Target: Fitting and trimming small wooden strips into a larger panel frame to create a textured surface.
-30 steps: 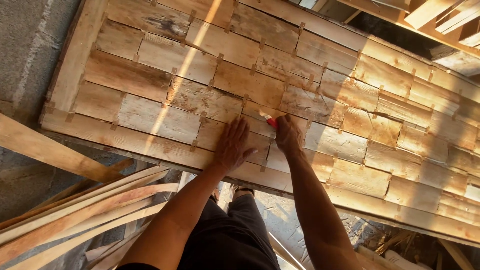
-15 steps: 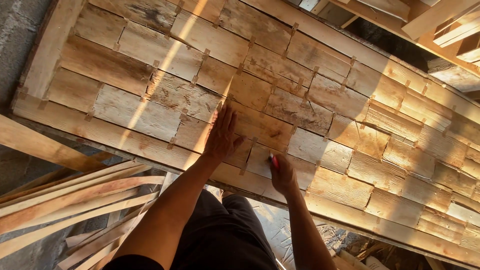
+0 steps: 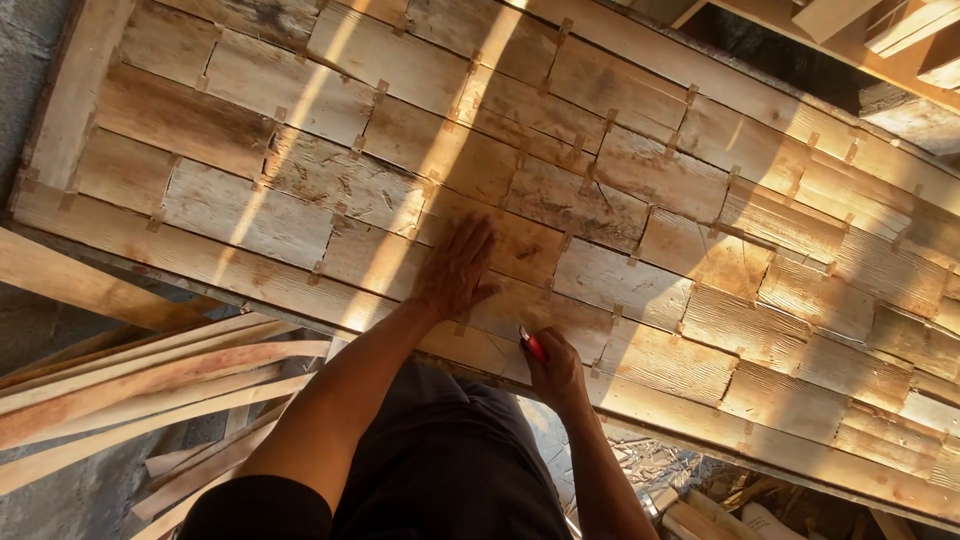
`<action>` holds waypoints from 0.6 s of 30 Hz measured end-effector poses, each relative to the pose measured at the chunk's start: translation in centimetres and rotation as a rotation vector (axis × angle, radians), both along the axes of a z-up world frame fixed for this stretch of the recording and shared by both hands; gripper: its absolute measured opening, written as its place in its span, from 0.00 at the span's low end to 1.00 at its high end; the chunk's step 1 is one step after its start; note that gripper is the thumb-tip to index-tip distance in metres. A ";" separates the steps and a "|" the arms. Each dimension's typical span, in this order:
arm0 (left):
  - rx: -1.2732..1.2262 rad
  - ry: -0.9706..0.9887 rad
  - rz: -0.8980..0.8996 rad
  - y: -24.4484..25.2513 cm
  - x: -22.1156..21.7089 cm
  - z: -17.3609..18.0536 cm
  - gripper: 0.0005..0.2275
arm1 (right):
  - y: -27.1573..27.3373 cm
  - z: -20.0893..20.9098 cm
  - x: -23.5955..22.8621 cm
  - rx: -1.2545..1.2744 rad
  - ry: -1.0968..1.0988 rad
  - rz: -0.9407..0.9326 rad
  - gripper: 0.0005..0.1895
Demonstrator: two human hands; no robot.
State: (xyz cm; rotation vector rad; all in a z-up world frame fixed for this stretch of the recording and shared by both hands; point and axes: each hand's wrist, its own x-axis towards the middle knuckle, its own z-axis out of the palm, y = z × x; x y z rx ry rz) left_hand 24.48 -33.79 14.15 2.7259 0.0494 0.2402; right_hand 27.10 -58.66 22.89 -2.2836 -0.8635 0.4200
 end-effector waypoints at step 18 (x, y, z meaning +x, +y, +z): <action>-0.060 -0.088 -0.245 -2.9 -2.1 2.2 0.33 | -4.0 2.0 -1.9 0.051 -0.162 -0.484 0.08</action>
